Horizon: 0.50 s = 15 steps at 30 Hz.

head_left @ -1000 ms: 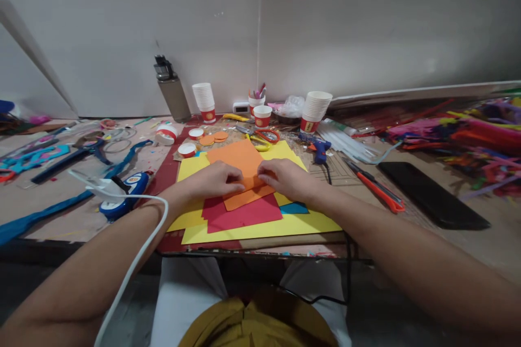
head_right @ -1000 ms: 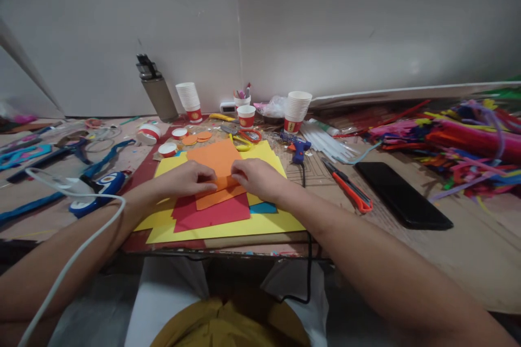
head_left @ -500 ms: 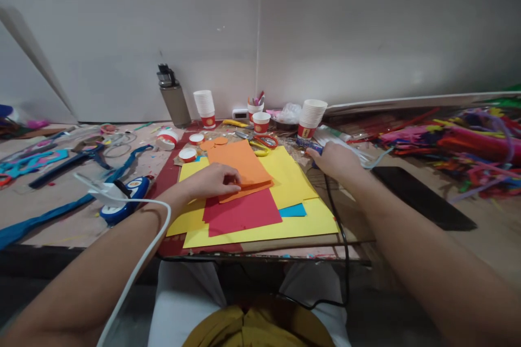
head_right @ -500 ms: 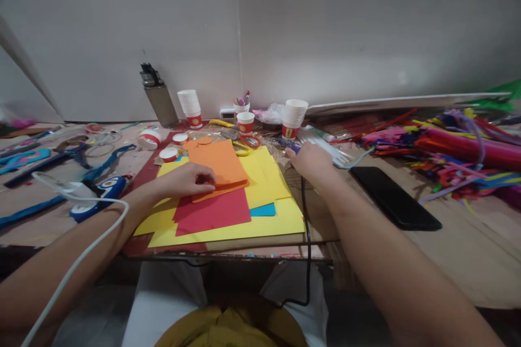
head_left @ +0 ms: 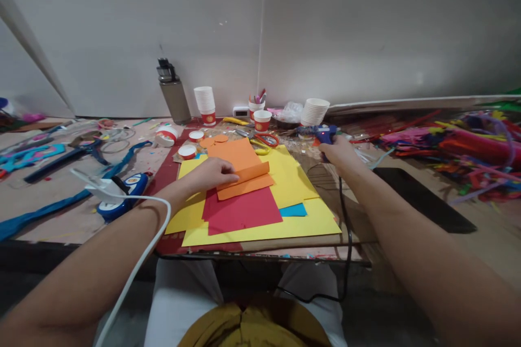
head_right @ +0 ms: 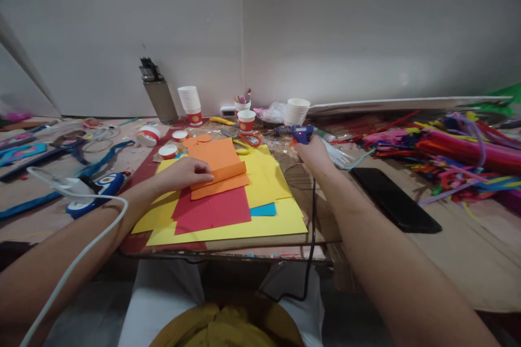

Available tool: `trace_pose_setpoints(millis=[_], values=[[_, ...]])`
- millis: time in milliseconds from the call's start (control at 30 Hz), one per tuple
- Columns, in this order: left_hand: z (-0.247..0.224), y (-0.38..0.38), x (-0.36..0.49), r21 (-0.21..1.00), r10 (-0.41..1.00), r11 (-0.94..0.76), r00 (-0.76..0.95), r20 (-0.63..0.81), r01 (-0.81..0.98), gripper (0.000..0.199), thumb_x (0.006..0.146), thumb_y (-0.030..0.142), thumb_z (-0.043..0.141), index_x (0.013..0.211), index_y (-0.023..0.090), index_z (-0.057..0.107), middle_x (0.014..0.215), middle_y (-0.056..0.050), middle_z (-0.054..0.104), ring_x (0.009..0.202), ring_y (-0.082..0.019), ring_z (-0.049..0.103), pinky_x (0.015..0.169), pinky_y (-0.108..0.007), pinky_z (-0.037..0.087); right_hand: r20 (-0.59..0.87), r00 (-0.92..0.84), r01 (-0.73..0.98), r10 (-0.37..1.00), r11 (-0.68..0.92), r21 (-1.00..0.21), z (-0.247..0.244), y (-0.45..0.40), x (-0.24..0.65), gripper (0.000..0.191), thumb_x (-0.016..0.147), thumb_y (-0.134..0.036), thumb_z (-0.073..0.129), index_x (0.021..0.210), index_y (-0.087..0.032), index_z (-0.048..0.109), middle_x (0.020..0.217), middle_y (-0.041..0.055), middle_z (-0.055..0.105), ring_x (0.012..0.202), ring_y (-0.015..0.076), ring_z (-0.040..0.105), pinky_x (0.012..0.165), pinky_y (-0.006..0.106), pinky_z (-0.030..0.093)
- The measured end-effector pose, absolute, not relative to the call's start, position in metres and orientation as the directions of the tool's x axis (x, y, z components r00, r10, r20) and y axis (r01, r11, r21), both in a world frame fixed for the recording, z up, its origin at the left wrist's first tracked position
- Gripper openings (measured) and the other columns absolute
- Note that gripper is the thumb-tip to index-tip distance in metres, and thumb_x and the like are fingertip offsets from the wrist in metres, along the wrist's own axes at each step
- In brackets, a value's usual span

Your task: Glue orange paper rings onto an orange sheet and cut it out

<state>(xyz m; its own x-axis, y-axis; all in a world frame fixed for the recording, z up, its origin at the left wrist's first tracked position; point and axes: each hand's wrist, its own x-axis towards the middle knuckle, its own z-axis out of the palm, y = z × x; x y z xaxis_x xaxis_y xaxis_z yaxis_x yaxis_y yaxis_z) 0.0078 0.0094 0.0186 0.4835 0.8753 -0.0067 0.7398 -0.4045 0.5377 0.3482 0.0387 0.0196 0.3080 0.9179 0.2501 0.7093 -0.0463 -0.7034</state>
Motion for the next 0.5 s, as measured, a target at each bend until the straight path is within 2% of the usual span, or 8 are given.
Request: trace_pose_setpoints(millis=[33, 100, 200, 267, 367, 500], values=[[0.018, 0.010, 0.007, 0.548, 0.882, -0.391, 0.472, -0.007, 0.739, 0.029, 0.077, 0.044, 0.061, 0.070, 0.017, 0.069, 0.065, 0.001, 0.065, 0.061, -0.013, 0.054, 0.057, -0.024, 0.036, 0.241, 0.335, 0.645, 0.911, -0.035, -0.763, 0.024, 0.036, 0.344, 0.011, 0.075, -0.020, 0.055, 0.084, -0.016, 0.060, 0.069, 0.0062, 0.063, 0.056, 0.0173, 0.059, 0.052, 0.029, 0.050], [0.017, 0.013, 0.005, 0.586, 0.893, -0.365, 0.449, 0.001, 0.724, 0.029, 0.077, 0.045, 0.061, 0.071, 0.017, 0.068, 0.066, 0.001, 0.065, 0.062, -0.013, 0.054, 0.058, -0.024, 0.037, 0.161, 0.385, 0.357, 0.909, 0.014, -0.934, 0.035, 0.029, 0.335, 0.006, 0.072, -0.017, 0.057, 0.077, -0.019, 0.055, 0.069, 0.0025, 0.059, 0.056, 0.0140, 0.055, 0.052, 0.027, 0.051], [0.015, 0.016, 0.000, 0.631, 0.901, -0.343, 0.433, 0.012, 0.696, 0.030, 0.077, 0.046, 0.061, 0.073, 0.017, 0.068, 0.067, 0.001, 0.065, 0.062, -0.013, 0.054, 0.057, -0.024, 0.037, 0.155, 0.320, 0.254, 0.935, 0.073, -0.964, 0.046, 0.017, 0.320, 0.008, 0.070, -0.018, 0.060, 0.070, -0.020, 0.052, 0.068, 0.0000, 0.056, 0.057, 0.0122, 0.053, 0.053, 0.026, 0.051], [0.014, 0.017, -0.001, 0.626, 0.898, -0.342, 0.441, -0.002, 0.700, 0.029, 0.077, 0.045, 0.061, 0.075, 0.018, 0.069, 0.069, 0.000, 0.067, 0.064, -0.013, 0.055, 0.059, -0.024, 0.039, 0.189, 0.204, 0.186, 0.961, 0.152, -0.971, 0.050, 0.007, 0.312, 0.010, 0.068, -0.019, 0.062, 0.075, -0.020, 0.055, 0.072, 0.0000, 0.058, 0.059, 0.0123, 0.055, 0.057, 0.027, 0.052], [0.014, 0.016, 0.000, 0.610, 0.899, -0.336, 0.438, -0.020, 0.718, 0.028, 0.077, 0.044, 0.061, 0.076, 0.018, 0.071, 0.071, 0.000, 0.069, 0.066, -0.014, 0.057, 0.060, -0.024, 0.039, 0.209, -0.033, 0.188, 0.977, 0.212, -0.959, 0.052, -0.007, 0.303, 0.021, 0.070, -0.025, 0.064, 0.089, -0.019, 0.059, 0.079, 0.0018, 0.064, 0.061, 0.0134, 0.057, 0.057, 0.027, 0.050], [0.014, 0.015, 0.002, 0.624, 0.904, -0.318, 0.427, -0.028, 0.714, 0.029, 0.078, 0.044, 0.060, 0.075, 0.018, 0.071, 0.068, 0.000, 0.067, 0.063, -0.013, 0.056, 0.059, -0.024, 0.039, 0.180, -0.279, 0.318, 0.943, 0.268, -0.910, 0.053, -0.022, 0.294, 0.026, 0.075, -0.033, 0.063, 0.096, -0.018, 0.060, 0.080, 0.0029, 0.064, 0.063, 0.0136, 0.055, 0.056, 0.026, 0.047]])
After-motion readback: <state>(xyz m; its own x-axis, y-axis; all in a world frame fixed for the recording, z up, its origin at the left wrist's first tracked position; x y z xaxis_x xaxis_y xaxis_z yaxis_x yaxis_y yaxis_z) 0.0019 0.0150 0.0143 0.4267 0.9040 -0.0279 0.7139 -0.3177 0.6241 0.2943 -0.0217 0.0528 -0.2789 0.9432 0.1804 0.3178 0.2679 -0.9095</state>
